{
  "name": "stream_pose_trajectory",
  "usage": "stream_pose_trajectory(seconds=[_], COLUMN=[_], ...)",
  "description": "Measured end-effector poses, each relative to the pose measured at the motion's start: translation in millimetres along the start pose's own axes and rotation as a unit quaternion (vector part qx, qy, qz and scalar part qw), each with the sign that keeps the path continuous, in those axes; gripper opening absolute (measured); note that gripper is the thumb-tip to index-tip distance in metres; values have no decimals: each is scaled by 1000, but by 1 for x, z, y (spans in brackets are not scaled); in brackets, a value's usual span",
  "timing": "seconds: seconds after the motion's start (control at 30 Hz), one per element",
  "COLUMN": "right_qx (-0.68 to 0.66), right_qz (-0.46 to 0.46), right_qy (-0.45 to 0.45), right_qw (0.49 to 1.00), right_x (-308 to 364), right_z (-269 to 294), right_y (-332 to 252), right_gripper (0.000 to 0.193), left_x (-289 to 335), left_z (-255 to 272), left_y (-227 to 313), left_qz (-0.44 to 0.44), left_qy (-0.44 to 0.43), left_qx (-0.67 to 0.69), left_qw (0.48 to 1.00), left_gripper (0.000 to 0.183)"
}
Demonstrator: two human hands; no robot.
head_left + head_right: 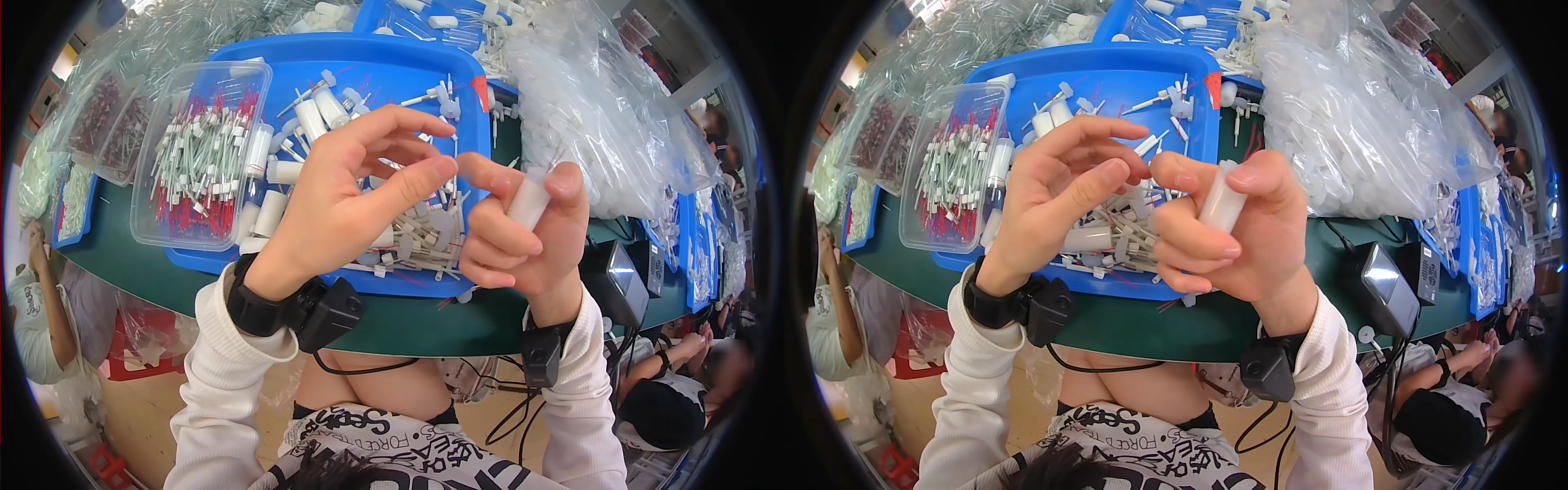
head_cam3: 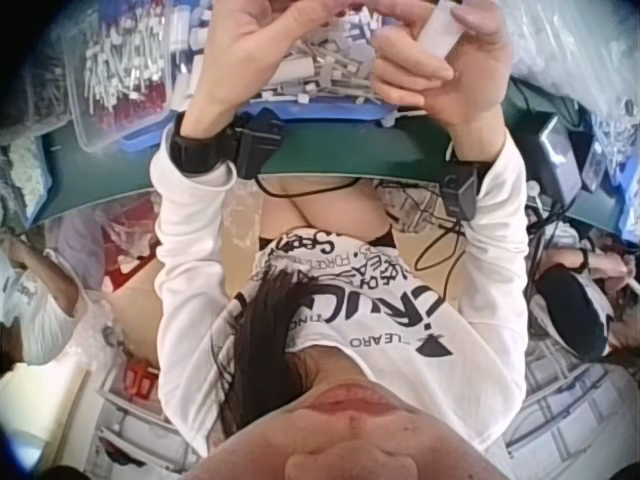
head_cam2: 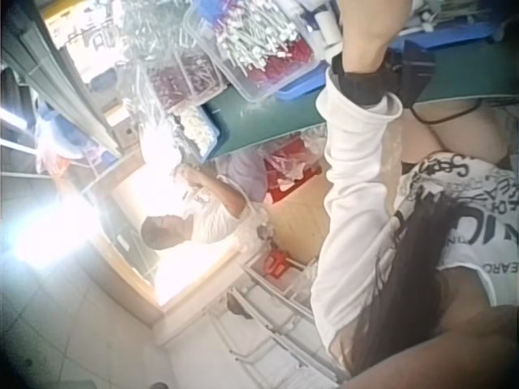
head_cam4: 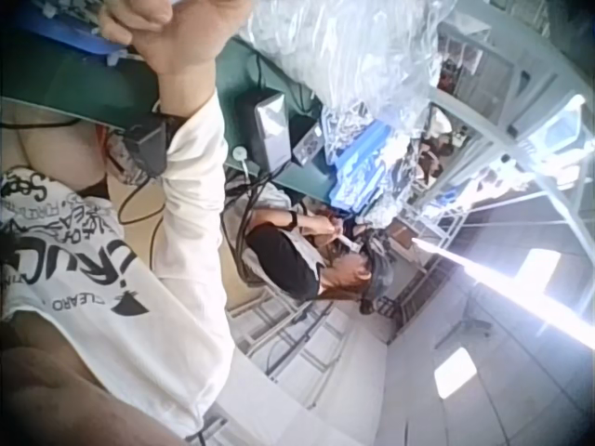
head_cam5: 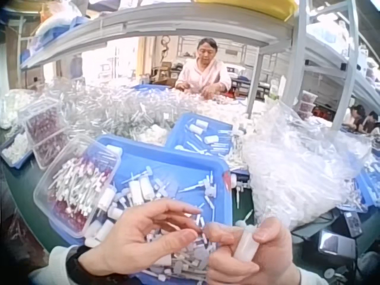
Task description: The person repeatedly picks up small white cylindrical plastic components and thin sticks with red tips from a blue tray. They insert the stick into the cylinder and then place the assembled unit back into the tray. The process is continuous and repetitive throughout the clip.
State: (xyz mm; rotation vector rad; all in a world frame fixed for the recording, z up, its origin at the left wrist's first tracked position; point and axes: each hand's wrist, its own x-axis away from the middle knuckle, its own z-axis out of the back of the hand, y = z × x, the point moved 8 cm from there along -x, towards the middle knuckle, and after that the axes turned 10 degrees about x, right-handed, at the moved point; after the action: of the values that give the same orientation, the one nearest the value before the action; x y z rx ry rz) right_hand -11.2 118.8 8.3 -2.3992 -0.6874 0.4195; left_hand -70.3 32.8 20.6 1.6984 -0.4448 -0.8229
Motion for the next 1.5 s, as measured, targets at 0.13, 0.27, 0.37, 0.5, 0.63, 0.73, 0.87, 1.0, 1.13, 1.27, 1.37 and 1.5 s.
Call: stream_pose_trajectory(seconds=[0.13, 0.27, 0.37, 0.5, 0.63, 0.73, 0.87, 1.0, 1.13, 1.27, 1.37, 1.5], right_qx=[131, 179, 181, 174, 274, 257, 255, 277, 290, 202, 243, 225], right_qz=[-2, 2, -6, 12, 40, 15, -74, -80, -67, -57, -139, -115], right_qy=[117, 139, 136, 188, 286, 217, 164, 167, 175, 197, 213, 196], right_qw=[984, 974, 974, 967, 917, 942, 950, 943, 939, 958, 936, 947], right_x=[1, 3, 4, 5, -2, -1, -3, -5, -3, 0, 3, 2], right_z=[8, 15, 14, 16, 7, 4, 5, 3, 8, 5, 11, 15], right_y=[3, 5, 4, 1, 6, 4, 14, 17, 19, 20, 29, 32], right_gripper=[44, 56, 63, 82, 80, 82, 82, 72, 62, 58, 56, 53], left_x=[1, 0, 0, 1, 6, 5, 10, 17, 13, 15, 11, 9], left_z=[2, 2, 2, -5, -17, -14, -25, -37, -40, -35, -34, -40], left_y=[-1, -2, 0, 13, 15, 3, -7, -9, -10, -14, -10, -5], left_qz=[2, 12, -8, -55, -150, -36, 117, 175, 105, 122, 5, -90], left_qy=[-1, 4, 7, -13, -37, -40, -92, -114, -137, -161, -173, -223], left_qx=[-4, -16, -32, -106, -179, -32, 181, 319, 199, 112, 2, -138], left_qw=[1000, 1000, 999, 993, 972, 998, 972, 924, 965, 973, 985, 961], left_gripper=[32, 29, 27, 34, 43, 38, 30, 35, 38, 38, 35, 40])
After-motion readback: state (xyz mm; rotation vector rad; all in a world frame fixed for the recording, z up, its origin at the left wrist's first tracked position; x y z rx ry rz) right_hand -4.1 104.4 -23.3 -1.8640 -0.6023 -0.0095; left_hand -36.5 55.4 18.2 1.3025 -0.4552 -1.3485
